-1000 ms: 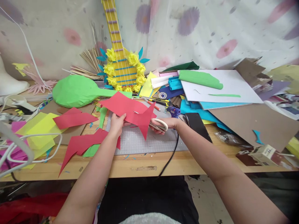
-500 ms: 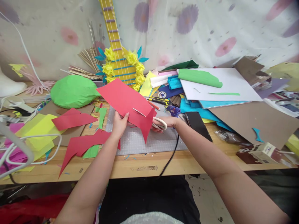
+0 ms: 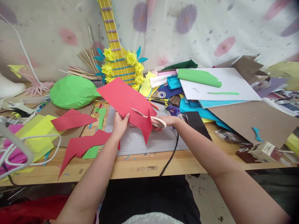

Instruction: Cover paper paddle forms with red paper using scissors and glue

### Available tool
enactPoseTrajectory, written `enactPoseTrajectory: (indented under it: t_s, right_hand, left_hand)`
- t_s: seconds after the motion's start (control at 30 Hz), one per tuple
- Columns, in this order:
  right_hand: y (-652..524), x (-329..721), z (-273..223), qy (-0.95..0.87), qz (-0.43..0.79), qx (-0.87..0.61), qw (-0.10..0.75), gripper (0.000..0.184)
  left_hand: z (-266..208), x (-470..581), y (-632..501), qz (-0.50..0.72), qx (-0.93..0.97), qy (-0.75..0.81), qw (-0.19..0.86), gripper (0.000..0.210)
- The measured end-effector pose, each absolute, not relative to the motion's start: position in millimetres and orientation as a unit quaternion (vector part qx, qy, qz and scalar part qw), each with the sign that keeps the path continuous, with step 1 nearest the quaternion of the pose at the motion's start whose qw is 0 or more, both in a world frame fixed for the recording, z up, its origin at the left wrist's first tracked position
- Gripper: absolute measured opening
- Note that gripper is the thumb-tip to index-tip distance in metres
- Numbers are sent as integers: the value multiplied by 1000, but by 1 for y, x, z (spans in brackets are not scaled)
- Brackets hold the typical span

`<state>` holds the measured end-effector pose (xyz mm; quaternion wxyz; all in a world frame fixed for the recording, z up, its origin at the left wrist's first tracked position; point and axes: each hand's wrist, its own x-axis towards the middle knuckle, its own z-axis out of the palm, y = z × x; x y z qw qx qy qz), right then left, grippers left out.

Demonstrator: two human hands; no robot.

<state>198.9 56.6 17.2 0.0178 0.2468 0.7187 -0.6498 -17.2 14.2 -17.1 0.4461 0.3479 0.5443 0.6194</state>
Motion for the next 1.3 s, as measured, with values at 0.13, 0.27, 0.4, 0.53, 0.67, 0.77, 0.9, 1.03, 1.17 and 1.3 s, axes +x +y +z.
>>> enactPoseTrajectory:
  t_s: [0.13,0.27,0.4,0.53,0.67,0.77,0.9,1.03,1.17,1.3]
  right_hand:
    - [56,199,19,698,-662,272,22,57]
    - [53,199,22,698,-654,292,12,57]
    - [52,200,23,702,-646,300,-6,60]
    - [52,201,21,696,-652,302,-7,61]
    - [55,202,16,694,-653,303,-3,61]
    - [56,202,14,697,-650,301,4,61]
    - [54,200,16,689,-658,304,2,61]
    - [53,196,16,700,-647,303,1,60]
    - [56,190,15,693,-662,285,13,62]
    - [58,188,15,694,-664,278,18,64]
  left_hand:
    - [-16,-17,14,627,350,533,448,33]
    - [-16,-17,14,627,348,532,451,35]
    - [-16,-17,14,628,343,532,452,32]
    - [-15,-17,14,628,336,532,457,29]
    - [-15,-16,14,628,331,533,461,31]
    - [-16,-16,14,633,326,531,459,31]
    - [-16,-17,14,633,327,525,466,34]
    - [-14,-14,12,621,328,523,483,36]
    - [-12,-8,9,611,326,521,500,40]
    - [-12,-6,8,617,320,508,509,44]
